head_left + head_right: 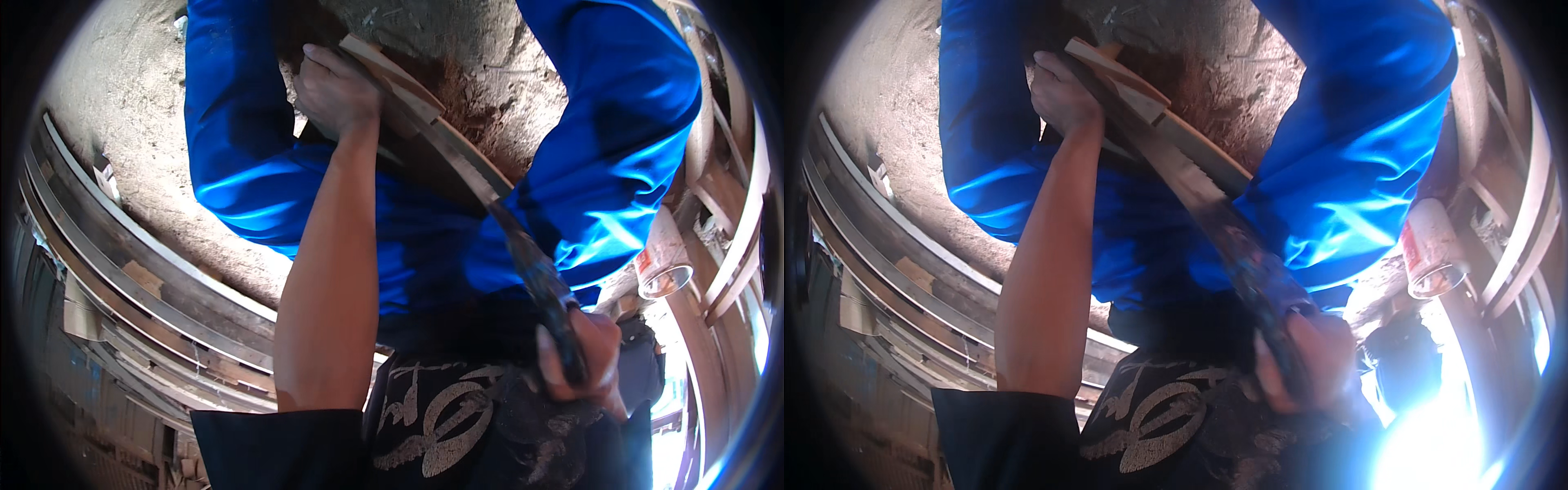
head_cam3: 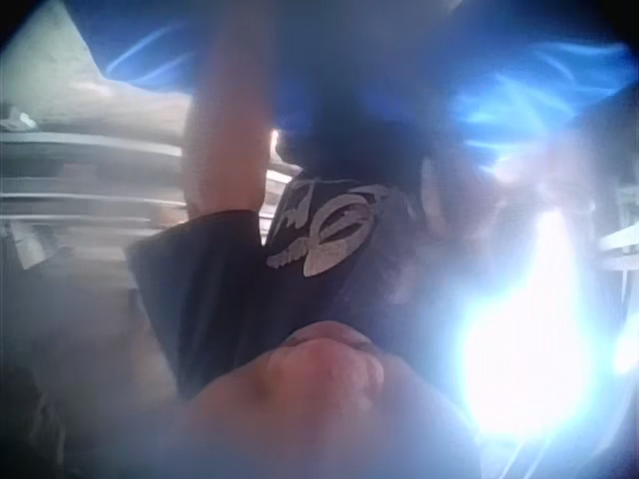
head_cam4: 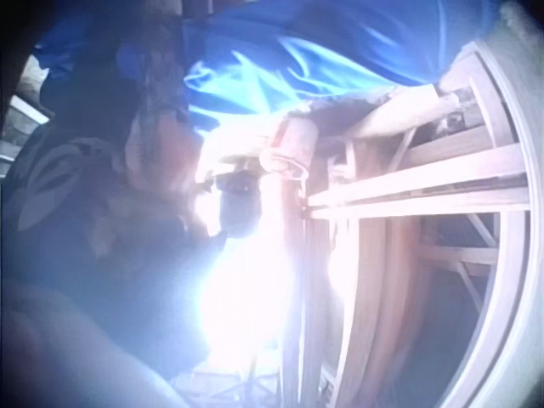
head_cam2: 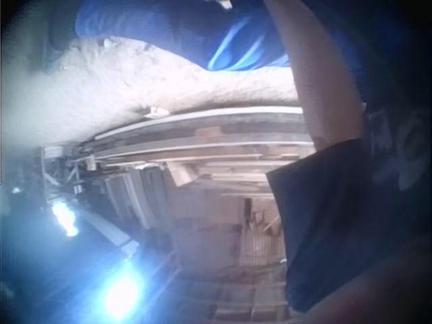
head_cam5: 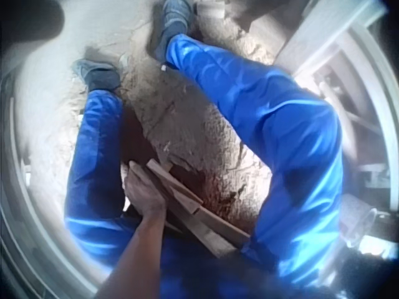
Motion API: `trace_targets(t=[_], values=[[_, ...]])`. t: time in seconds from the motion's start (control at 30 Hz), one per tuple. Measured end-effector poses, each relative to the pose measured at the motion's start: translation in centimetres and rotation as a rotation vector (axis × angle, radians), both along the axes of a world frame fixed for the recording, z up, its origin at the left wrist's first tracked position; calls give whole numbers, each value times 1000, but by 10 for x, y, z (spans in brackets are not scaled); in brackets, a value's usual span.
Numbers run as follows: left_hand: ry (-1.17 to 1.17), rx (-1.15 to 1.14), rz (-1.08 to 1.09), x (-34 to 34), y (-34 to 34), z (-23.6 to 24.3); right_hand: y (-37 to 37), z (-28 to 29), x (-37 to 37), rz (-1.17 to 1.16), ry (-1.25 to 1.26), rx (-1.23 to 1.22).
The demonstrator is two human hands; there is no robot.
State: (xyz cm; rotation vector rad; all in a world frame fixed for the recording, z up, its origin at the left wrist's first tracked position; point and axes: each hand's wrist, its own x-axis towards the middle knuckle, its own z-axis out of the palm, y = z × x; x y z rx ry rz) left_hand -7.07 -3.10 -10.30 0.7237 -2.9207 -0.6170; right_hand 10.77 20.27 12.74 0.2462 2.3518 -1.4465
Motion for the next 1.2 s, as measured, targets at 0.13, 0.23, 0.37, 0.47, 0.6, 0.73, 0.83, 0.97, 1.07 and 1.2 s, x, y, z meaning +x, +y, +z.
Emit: trace_targets(t=[0.13, 0.23, 0.37, 0.47, 0.6, 0.73, 0.83, 0.97, 1.07, 1.2], values=[[20, 2, -39, 1, 5, 0, -7, -5, -2, 99, -120, 32], [-4, 33, -27, -3, 12, 14, -14, -24, -34, 159, -118, -133], [-45, 4, 13, -3, -2, 16, 11, -4, -2, 124, -14, -113], [3, 32, -22, 0, 8, 16, 24, 7, 3, 232, 89, -28], [-2, 62, -78, -5, 20, 10, -15, -27, -37, 70, -28, -82], [-7, 65, -2, -2, 1, 10, -15, -28, -30, 70, -137, -172], [-27, 49, 1, -4, 5, 18, 18, 3, 15, 73, 52, -32], [-31, 102, -67, -5, 23, 7, -9, -11, -34, 105, -140, -97], [-10, 43, -38, -3, 6, 7, -34, -55, -50, 39, 13, -163], [-32, 28, -23, -3, 6, 12, 14, -4, 12, 51, 8, 22]])
